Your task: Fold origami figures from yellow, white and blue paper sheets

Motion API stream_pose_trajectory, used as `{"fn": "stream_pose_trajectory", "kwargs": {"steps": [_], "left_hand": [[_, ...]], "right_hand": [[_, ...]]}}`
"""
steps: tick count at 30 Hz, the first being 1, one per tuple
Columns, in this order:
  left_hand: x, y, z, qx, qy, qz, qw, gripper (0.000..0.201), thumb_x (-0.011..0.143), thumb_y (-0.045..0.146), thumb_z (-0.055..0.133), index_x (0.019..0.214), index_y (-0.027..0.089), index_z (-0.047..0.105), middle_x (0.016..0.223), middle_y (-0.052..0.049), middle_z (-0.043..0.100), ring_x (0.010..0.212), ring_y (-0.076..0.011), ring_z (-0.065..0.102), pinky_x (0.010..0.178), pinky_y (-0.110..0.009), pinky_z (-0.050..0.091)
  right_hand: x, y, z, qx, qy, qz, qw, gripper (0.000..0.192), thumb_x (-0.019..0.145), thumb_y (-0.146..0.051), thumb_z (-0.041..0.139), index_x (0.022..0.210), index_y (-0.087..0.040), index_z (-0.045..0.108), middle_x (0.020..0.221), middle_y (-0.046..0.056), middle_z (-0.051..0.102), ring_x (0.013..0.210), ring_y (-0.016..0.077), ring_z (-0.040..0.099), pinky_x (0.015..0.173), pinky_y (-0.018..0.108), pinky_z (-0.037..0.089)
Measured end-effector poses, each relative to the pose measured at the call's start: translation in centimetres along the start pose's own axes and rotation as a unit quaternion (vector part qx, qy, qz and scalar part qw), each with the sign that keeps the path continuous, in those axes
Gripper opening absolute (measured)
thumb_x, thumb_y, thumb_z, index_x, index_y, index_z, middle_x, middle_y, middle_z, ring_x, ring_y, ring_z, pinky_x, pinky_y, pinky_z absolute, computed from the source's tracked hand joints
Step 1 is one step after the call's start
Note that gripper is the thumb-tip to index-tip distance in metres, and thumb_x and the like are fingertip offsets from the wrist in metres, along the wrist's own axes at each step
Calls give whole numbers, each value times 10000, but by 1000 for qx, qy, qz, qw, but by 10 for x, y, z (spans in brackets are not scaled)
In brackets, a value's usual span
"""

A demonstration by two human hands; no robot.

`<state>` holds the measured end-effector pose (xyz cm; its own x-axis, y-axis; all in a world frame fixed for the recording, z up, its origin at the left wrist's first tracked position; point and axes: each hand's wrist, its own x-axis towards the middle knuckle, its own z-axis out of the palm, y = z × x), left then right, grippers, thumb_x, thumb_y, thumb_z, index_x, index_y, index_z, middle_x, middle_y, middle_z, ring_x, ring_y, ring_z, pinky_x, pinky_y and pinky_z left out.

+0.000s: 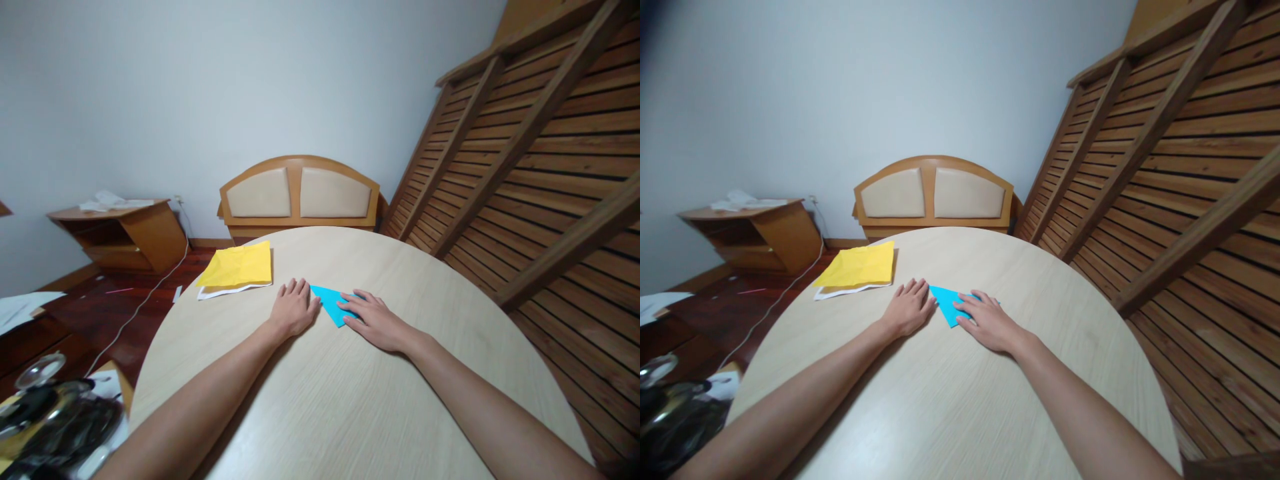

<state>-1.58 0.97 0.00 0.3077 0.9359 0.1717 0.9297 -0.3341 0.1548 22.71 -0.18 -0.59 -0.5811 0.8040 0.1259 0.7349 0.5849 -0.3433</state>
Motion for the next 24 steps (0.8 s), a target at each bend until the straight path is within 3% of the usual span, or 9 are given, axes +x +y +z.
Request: {"fn": "stream_pose_trajectory", "kwargs": {"steps": [3, 6, 9, 14, 20, 24], "left_hand": [[-5, 8, 1, -24, 19, 97, 995, 524, 1004, 404, 376, 1466, 158, 399, 1593, -147, 311, 1477, -273, 285, 1188, -474, 267], [-10, 20, 4, -46, -9, 156, 987, 556, 1002, 446, 370, 1475, 154, 396, 1569, -148, 361, 1459, -260, 330, 1187, -458, 282], [-11, 29, 6, -48, -26, 148, 987, 606, 984, 477, 390, 1475, 121, 399, 1527, -160, 428, 1441, -278, 362, 1180, -474, 293], [-11, 32, 4, -37, -33, 127, 991, 603, 963, 487, 422, 1471, 162, 421, 1539, -151, 412, 1441, -315, 353, 1164, -525, 297], [-12, 30, 5, -41, -36, 121, 991, 611, 964, 531, 419, 1482, 207, 421, 1553, -136, 393, 1446, -324, 340, 1164, -529, 286], [-12, 28, 7, -39, -33, 125, 991, 594, 974, 537, 398, 1483, 232, 432, 1555, -132, 392, 1442, -338, 343, 1156, -540, 290]], "right_hand": [[0, 0, 0, -7, 4, 0, 1000, 464, 992, -492, 436, 1379, -277, 575, 1528, 59, 460, 1424, 365, 301, 1117, 597, 281], [0, 1, 0, -4, 9, -3, 1000, 450, 995, -482, 432, 1378, -291, 572, 1523, 49, 468, 1429, 361, 296, 1117, 595, 284], [0, 2, 0, 1, 3, -1, 1000, 438, 1015, -445, 387, 1397, -312, 556, 1522, 38, 470, 1434, 358, 288, 1120, 608, 270], [1, 6, 0, 0, 2, -14, 1000, 433, 1011, -442, 399, 1397, -325, 556, 1526, 47, 461, 1436, 353, 281, 1119, 602, 270], [1, 4, -4, -4, 71, -76, 995, 359, 975, -395, 514, 1273, -259, 660, 1269, 112, 617, 1193, 273, 523, 1039, 458, 419], [1, 4, -3, -4, 65, -80, 995, 340, 991, -378, 489, 1232, -238, 684, 1264, 107, 632, 1190, 271, 542, 1031, 447, 442]]}}
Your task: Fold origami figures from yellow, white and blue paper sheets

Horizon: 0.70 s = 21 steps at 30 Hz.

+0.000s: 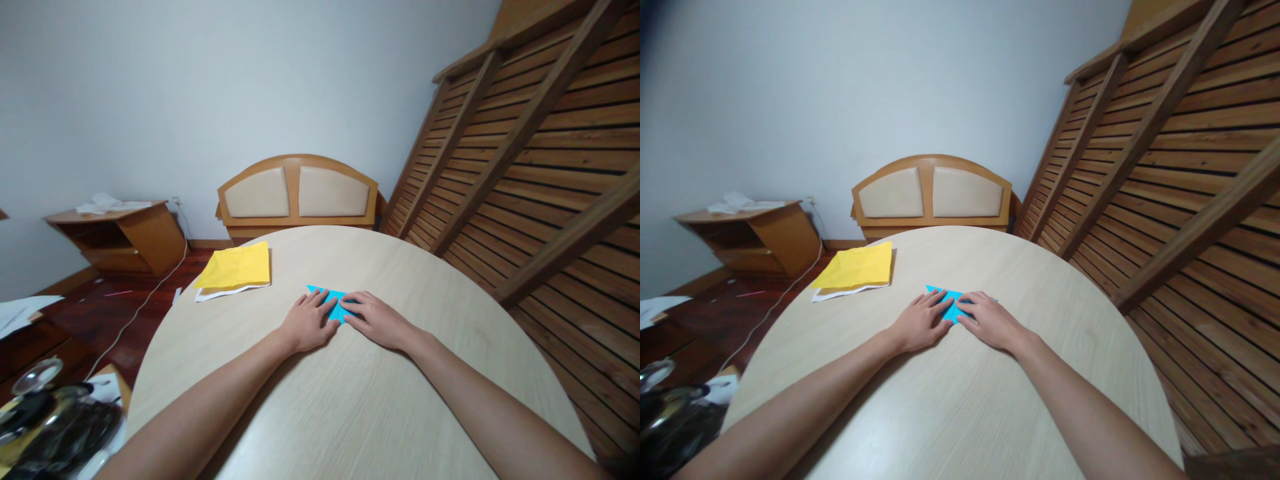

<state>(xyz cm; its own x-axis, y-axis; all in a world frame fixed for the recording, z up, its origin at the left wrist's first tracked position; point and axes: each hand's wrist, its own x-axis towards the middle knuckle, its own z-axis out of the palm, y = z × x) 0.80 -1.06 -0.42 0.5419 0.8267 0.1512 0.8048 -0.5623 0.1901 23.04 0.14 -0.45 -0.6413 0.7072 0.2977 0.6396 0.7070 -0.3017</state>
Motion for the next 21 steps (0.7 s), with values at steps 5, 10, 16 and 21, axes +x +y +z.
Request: {"fn": "stream_pose_trajectory", "kwargs": {"steps": [5, 10, 16, 21], "left_hand": [[-1, -1, 1, 1, 2, 8, 1000, 569, 982, 532, 393, 1491, 278, 419, 1561, -118, 386, 1438, -345, 348, 1147, -549, 300], [-2, -1, 1, 2, 4, 10, 1000, 569, 980, 510, 406, 1504, 288, 395, 1563, -128, 377, 1440, -353, 341, 1145, -563, 295], [-2, 0, -2, -4, -13, -1, 1000, 603, 962, 525, 425, 1495, 245, 415, 1571, -129, 364, 1454, -344, 316, 1168, -545, 266], [0, 2, -4, -2, -17, -3, 1000, 611, 953, 531, 441, 1484, 229, 437, 1569, -136, 366, 1449, -340, 325, 1169, -541, 266]], "right_hand": [[-1, 4, 1, 19, -24, -7, 1000, 382, 1010, -385, 453, 1318, -248, 631, 1378, 87, 595, 1319, 265, 476, 1111, 462, 386], [-1, 6, 0, 37, -42, -8, 998, 402, 1020, -393, 426, 1337, -237, 619, 1432, 86, 558, 1374, 253, 431, 1153, 457, 343], [-1, 9, 2, 38, -71, 25, 996, 500, 1016, -480, 396, 1448, -252, 505, 1538, 70, 445, 1451, 257, 332, 1201, 468, 254], [-1, 9, 4, 18, -95, 104, 990, 590, 1016, -546, 300, 1540, -276, 339, 1612, 15, 296, 1507, 291, 186, 1220, 537, 162]]}}
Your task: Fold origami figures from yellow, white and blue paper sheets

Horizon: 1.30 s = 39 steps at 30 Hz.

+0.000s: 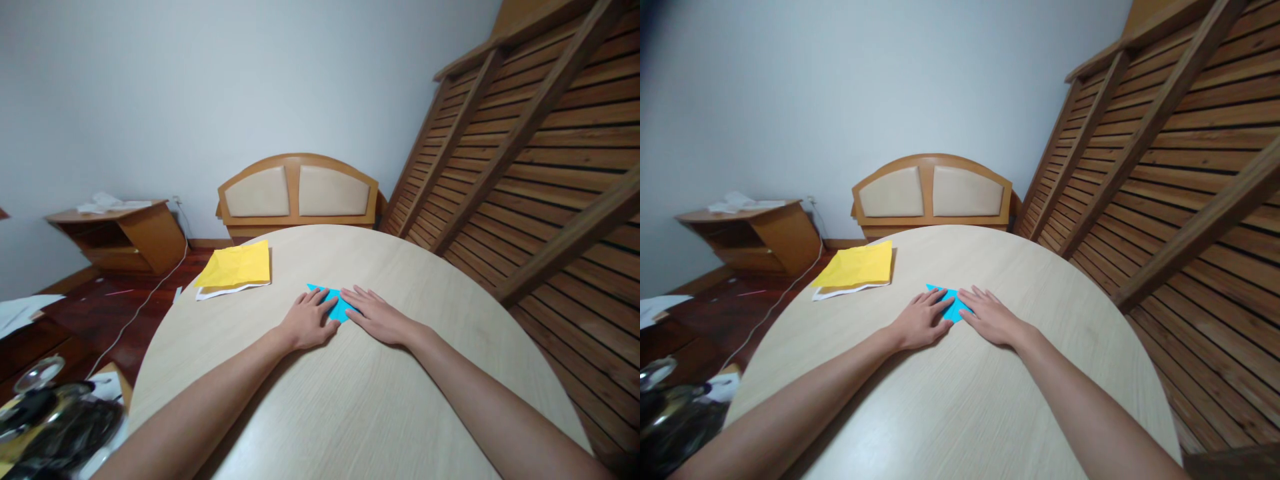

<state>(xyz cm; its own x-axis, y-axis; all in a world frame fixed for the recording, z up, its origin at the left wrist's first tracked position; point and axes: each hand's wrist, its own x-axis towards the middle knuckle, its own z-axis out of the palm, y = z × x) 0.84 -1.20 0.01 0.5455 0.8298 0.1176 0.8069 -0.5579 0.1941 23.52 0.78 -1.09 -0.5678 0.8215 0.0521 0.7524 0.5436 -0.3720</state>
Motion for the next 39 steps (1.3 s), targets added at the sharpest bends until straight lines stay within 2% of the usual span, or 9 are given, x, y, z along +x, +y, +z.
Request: {"fn": "stream_pose_trajectory", "kwargs": {"steps": [9, 16, 19, 21, 23, 26, 30, 34, 39], "left_hand": [[-1, 1, -1, 3, -2, 28, 1000, 483, 974, 478, 441, 1440, 358, 490, 1572, -111, 359, 1434, -405, 324, 1124, -598, 295], [0, 0, -1, 1, -4, 27, 1000, 485, 975, 471, 445, 1447, 363, 477, 1577, -103, 354, 1438, -400, 318, 1119, -612, 296], [0, 0, -1, -3, -2, 27, 1000, 484, 973, 474, 448, 1442, 360, 485, 1578, -93, 356, 1436, -396, 324, 1121, -610, 298], [0, -1, -1, -8, -2, 28, 1000, 486, 969, 475, 452, 1438, 355, 491, 1577, -93, 357, 1434, -401, 324, 1119, -618, 296], [0, -4, -1, -17, -6, 38, 999, 486, 959, 447, 470, 1433, 341, 501, 1575, -99, 360, 1439, -400, 317, 1122, -624, 289], [1, -10, 0, -32, -11, 78, 996, 491, 918, 333, 522, 1409, 307, 532, 1564, -97, 382, 1440, -374, 329, 1135, -615, 281], [1, -18, -3, -51, -4, 160, 986, 474, 841, 167, 536, 1293, 267, 637, 1485, -60, 504, 1391, -315, 413, 1139, -542, 326], [1, -20, -11, -51, 17, 225, 973, 457, 811, 75, 521, 1193, 260, 694, 1318, -36, 642, 1199, -240, 561, 1046, -408, 429], [-1, -12, -21, 10, 29, 199, 980, 309, 862, 146, 517, 1071, 225, 730, 1164, -43, 715, 1052, -240, 617, 956, -421, 439]], "right_hand": [[1, -6, 1, -62, 10, 89, 994, 664, 972, -627, 319, 1548, -298, 316, 1637, 33, 217, 1511, 337, 133, 1202, 577, 153], [-5, 21, -5, -96, -20, 209, 973, 644, 1006, -558, 232, 1583, -275, 188, 1657, 51, 90, 1511, 343, 47, 1203, 577, 123], [-12, 38, -8, -108, 6, 263, 959, 602, 1018, -476, 245, 1574, -246, 243, 1647, 72, 153, 1502, 362, 123, 1186, 606, 176], [-15, 45, -10, -125, 56, 270, 953, 572, 1015, -383, 268, 1547, -180, 331, 1623, 108, 250, 1493, 368, 186, 1179, 616, 196], [-16, 45, -13, -133, 121, 234, 956, 531, 996, -289, 294, 1480, -136, 448, 1574, 130, 367, 1474, 362, 262, 1176, 615, 222], [-13, 35, -17, -87, 171, 97, 977, 477, 992, -241, 300, 1369, -152, 578, 1489, 108, 504, 1436, 297, 362, 1181, 529, 291], [-11, 13, -19, -9, 96, -67, 993, 396, 998, -277, 383, 1278, -250, 662, 1438, 23, 568, 1449, 248, 341, 1182, 475, 318], [-15, 3, -21, 20, 42, -91, 995, 389, 949, -180, 439, 1219, -281, 701, 1404, -12, 599, 1459, 247, 321, 1177, 481, 322], [-18, -3, -26, 28, 43, -96, 994, 325, 878, -135, 509, 1057, -249, 755, 1373, 11, 625, 1464, 267, 310, 1178, 480, 314]]}}
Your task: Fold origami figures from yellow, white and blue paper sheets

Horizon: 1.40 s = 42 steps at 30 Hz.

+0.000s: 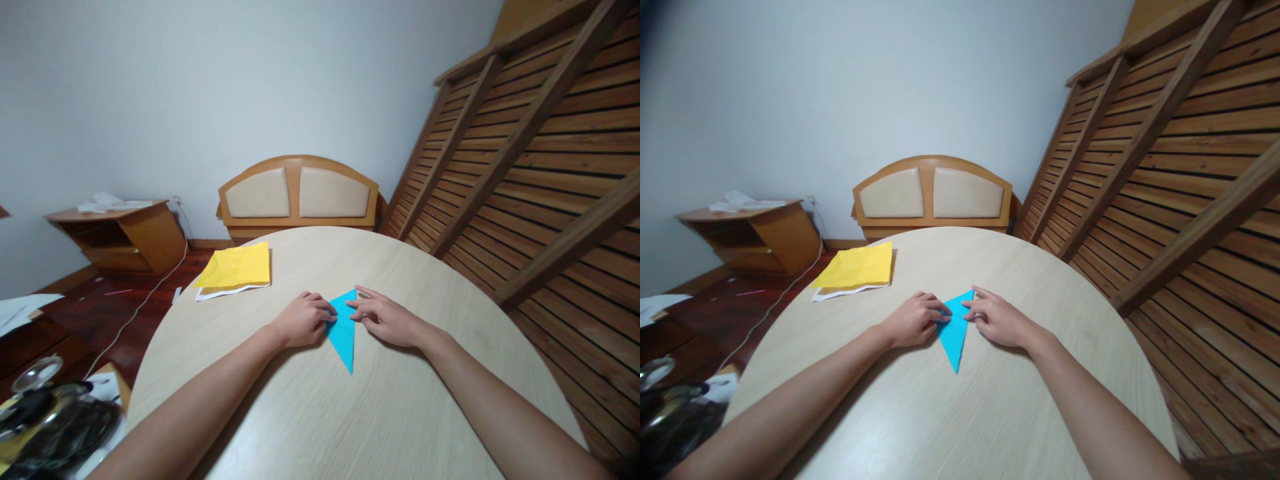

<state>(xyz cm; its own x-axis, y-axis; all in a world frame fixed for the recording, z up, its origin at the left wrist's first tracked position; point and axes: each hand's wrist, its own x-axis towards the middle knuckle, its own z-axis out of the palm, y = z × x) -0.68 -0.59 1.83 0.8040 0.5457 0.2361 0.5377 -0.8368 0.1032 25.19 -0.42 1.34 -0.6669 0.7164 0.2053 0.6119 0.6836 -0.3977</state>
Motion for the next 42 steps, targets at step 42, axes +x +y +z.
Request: {"fn": "stream_pose_trajectory", "kwargs": {"steps": [42], "left_hand": [[2, 13, 7, 13, 18, -26, 999, 313, 955, 274, 430, 1199, 217, 616, 1206, -74, 692, 1121, -232, 638, 985, -379, 506]], "right_hand": [[9, -8, 6, -31, 39, -21, 999, 271, 1008, -348, 482, 1056, -219, 716, 1053, 68, 737, 980, 220, 659, 890, 345, 485]]}}
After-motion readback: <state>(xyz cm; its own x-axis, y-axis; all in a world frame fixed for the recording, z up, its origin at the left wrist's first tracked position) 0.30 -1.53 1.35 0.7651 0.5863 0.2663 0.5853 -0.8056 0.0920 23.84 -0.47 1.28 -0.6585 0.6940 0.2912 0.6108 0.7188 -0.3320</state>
